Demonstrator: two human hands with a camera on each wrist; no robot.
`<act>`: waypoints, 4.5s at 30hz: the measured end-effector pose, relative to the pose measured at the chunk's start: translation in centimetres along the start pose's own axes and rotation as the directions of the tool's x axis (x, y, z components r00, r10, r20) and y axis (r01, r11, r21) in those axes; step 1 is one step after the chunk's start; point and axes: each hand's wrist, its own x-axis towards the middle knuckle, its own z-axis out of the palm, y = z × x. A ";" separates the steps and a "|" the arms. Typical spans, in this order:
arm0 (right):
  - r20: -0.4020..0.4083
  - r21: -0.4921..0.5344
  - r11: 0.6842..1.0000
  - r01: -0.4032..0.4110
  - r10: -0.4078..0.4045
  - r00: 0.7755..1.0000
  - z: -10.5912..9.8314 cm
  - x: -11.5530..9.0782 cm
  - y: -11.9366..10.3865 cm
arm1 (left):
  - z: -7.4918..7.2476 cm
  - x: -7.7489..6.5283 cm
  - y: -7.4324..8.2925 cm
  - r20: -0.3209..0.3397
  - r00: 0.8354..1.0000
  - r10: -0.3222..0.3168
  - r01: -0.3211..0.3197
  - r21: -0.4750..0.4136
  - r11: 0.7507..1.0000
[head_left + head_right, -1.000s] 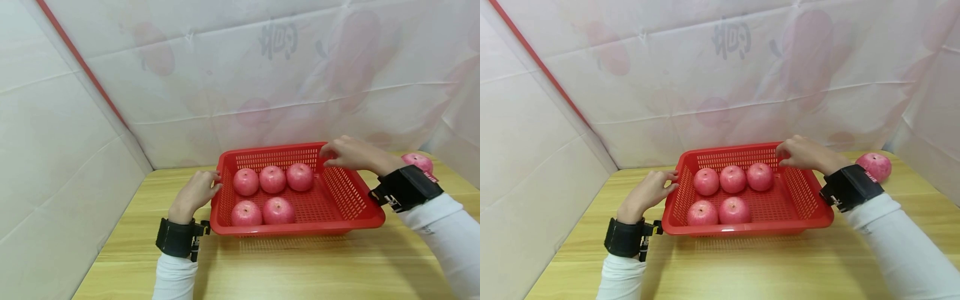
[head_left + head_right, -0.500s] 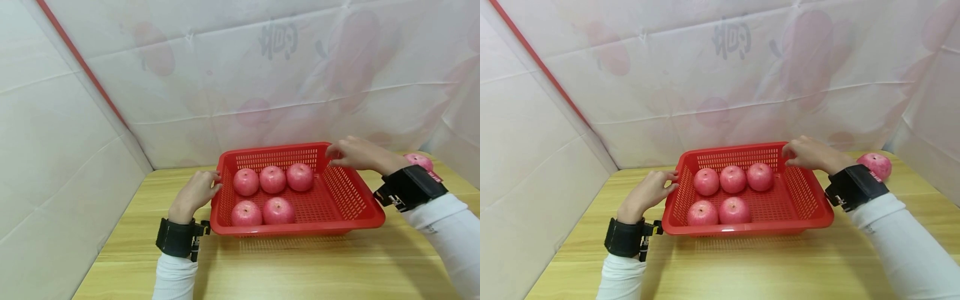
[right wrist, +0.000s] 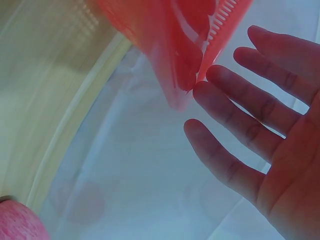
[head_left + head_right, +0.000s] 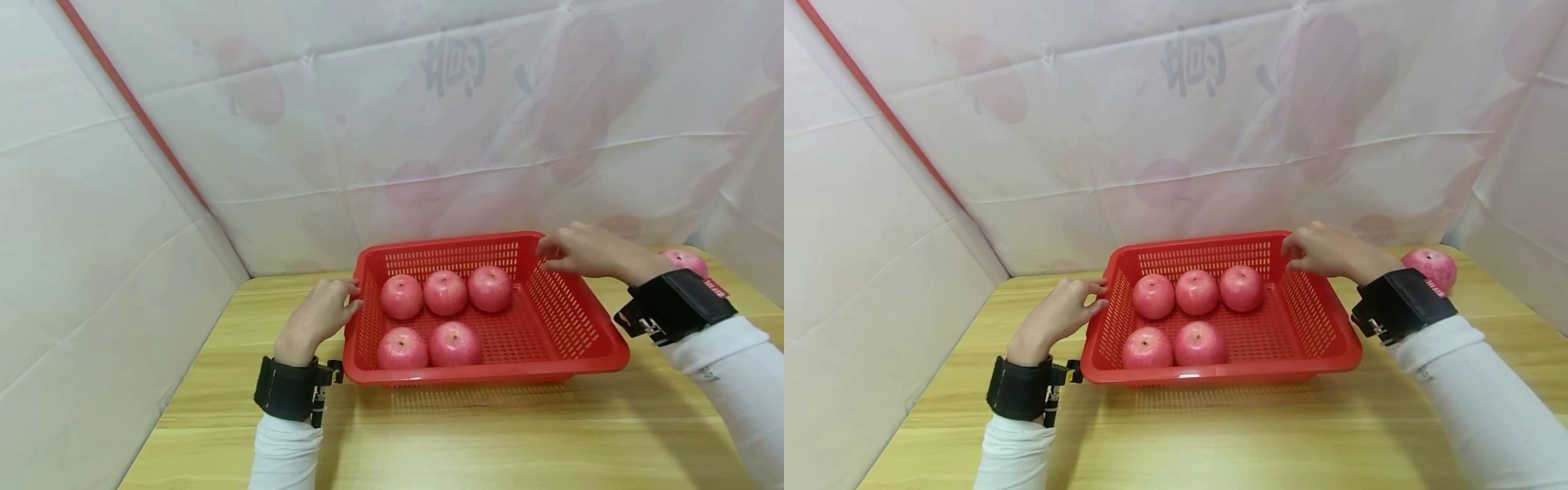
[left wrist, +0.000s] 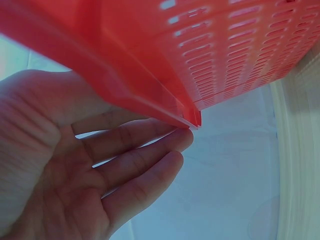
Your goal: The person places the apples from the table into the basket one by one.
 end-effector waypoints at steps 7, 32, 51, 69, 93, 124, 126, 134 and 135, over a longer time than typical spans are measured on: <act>0.013 0.000 1.000 -0.030 0.030 0.999 0.0 -0.2 0.3 | 0.0 0.0 0.0 -0.006 1.000 0.005 -0.005 0.006 1.000; 0.034 0.009 0.997 -0.083 0.083 0.996 -0.1 -1.3 2.1 | 0.0 -0.1 0.0 -0.001 1.000 -0.008 0.008 -0.003 1.000; 0.025 -0.038 0.989 -0.145 0.146 0.989 -0.2 -2.2 4.2 | -0.1 -0.2 -0.1 0.007 1.000 -0.022 0.022 -0.014 1.000; 0.011 -0.001 0.978 -0.209 0.209 0.978 0.4 -4.3 7.6 | 0.0 -0.1 0.0 0.008 1.000 -0.022 0.022 -0.012 1.000; -0.014 0.016 0.970 -0.241 0.241 0.970 0.3 -6.2 9.9 | 0.0 -0.2 -0.2 0.004 1.000 -0.018 0.018 -0.007 1.000; -0.029 -0.021 0.938 -0.347 0.346 0.938 0.9 -8.0 12.8 | 0.0 -0.2 -0.2 0.001 1.000 -0.015 0.015 -0.010 1.000; -0.025 -0.026 0.933 -0.360 0.359 0.933 1.1 -8.0 12.8 | 0.0 -0.2 -0.2 0.002 1.000 -0.014 0.014 -0.010 1.000; -0.034 -0.034 0.926 -0.375 0.374 0.927 1.7 -8.3 12.9 | 0.0 -0.3 -0.2 0.008 1.000 -0.022 0.023 -0.014 1.000; -0.037 -0.036 0.925 -0.377 0.376 0.926 1.8 -8.4 12.9 | -0.1 -0.4 -0.2 0.010 1.000 -0.023 0.023 -0.014 1.000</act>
